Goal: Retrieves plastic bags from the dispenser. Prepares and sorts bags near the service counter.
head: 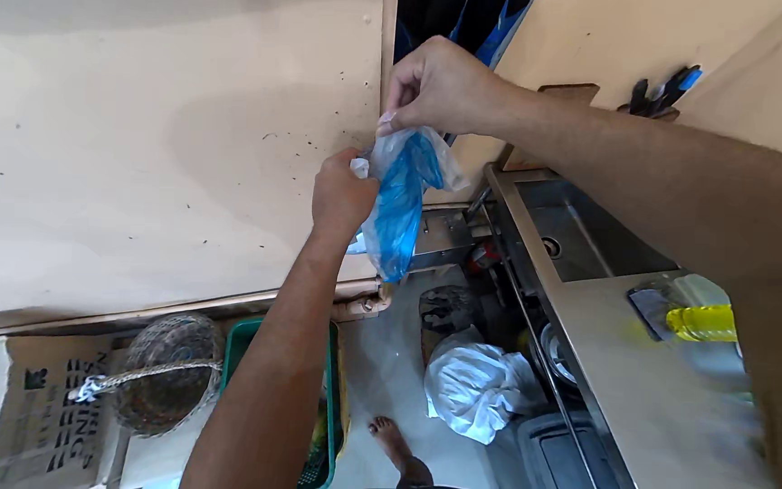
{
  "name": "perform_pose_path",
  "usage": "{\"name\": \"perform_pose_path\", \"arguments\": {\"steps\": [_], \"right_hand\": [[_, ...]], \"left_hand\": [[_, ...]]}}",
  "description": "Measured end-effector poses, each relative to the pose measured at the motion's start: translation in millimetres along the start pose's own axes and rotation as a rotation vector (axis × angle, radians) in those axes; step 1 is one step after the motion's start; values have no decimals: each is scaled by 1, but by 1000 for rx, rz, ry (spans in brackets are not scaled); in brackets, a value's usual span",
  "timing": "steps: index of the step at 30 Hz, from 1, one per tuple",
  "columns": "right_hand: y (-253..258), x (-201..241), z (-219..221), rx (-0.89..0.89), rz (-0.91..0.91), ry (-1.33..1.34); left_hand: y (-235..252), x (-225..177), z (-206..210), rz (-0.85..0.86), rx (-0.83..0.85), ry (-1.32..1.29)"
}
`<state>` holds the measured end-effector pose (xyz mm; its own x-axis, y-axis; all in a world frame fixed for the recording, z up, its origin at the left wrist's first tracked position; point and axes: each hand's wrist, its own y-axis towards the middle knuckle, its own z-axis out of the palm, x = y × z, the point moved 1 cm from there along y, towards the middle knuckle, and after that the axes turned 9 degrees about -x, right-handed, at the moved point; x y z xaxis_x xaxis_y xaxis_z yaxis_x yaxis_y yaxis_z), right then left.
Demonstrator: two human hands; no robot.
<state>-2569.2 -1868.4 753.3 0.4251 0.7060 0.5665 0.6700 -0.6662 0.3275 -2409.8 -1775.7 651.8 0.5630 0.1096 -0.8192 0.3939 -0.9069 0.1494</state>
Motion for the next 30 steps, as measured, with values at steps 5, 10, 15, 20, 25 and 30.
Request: {"name": "perform_pose_path", "arguments": {"steps": [5,10,15,20,25,30], "right_hand": [[-1,11,2,90,-130,-148],[0,16,1,-118,-500,-312],[-17,20,1,-396,-553,-168],[-19,18,-3,49,-39,-159],[-16,15,10,-67,23,-212],[-15,12,10,-154,3,-293]], "left_hand": [[-4,-12,-5,93,-66,-91],[-1,-23,-3,78,-80,120],[0,-18,-7,-1,4,196],[10,-10,-11,68,30,43],[1,-32,-8,188,-76,1],[1,-31,2,88,-94,36]]}}
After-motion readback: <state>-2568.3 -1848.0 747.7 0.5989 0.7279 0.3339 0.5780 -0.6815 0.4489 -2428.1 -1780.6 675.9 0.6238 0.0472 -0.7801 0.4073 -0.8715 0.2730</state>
